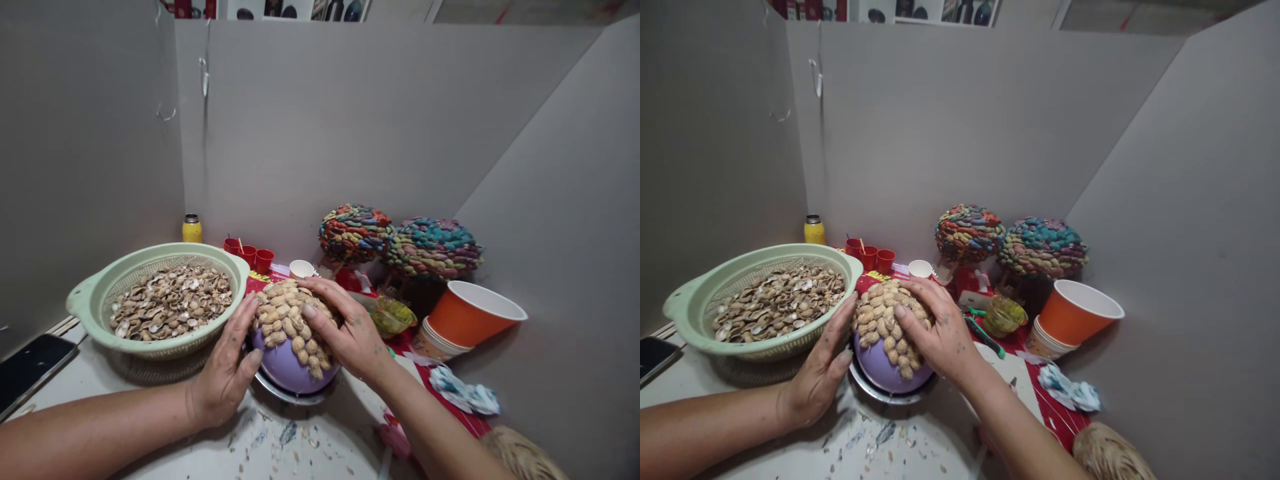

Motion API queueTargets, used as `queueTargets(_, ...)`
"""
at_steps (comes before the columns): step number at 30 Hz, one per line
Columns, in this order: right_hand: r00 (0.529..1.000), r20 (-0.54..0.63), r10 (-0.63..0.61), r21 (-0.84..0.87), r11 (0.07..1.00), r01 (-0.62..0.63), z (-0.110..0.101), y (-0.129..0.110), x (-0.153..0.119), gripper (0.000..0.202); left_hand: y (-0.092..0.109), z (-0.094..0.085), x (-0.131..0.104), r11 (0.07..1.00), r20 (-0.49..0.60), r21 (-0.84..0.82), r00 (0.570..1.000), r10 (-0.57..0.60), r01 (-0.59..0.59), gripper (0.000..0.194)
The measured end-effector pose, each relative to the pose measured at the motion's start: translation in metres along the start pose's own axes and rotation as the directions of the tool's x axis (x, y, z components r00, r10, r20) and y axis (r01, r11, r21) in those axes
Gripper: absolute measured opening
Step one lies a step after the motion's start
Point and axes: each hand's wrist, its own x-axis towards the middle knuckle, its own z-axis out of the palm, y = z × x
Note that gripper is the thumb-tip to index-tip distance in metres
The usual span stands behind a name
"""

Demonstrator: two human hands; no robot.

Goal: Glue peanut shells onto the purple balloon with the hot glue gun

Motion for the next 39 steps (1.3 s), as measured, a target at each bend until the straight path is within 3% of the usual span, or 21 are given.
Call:
queueTargets(13,1.000,-0.012,0.004,0.000,1.000,-0.004,0.001,0.001,-0.001,0.033,0.000,0.005,0.012,0.992,0.036,0.014,0.992,-0.123,0.123,0.062)
queueTargets(39,1.000,-0.022,0.000,0.010,1.000,0.000,0.002,0.003,-0.001,0.029,-0.002,0.008,0.018,0.996,-0.008,0.013,0.996,-0.092,0.092,0.060)
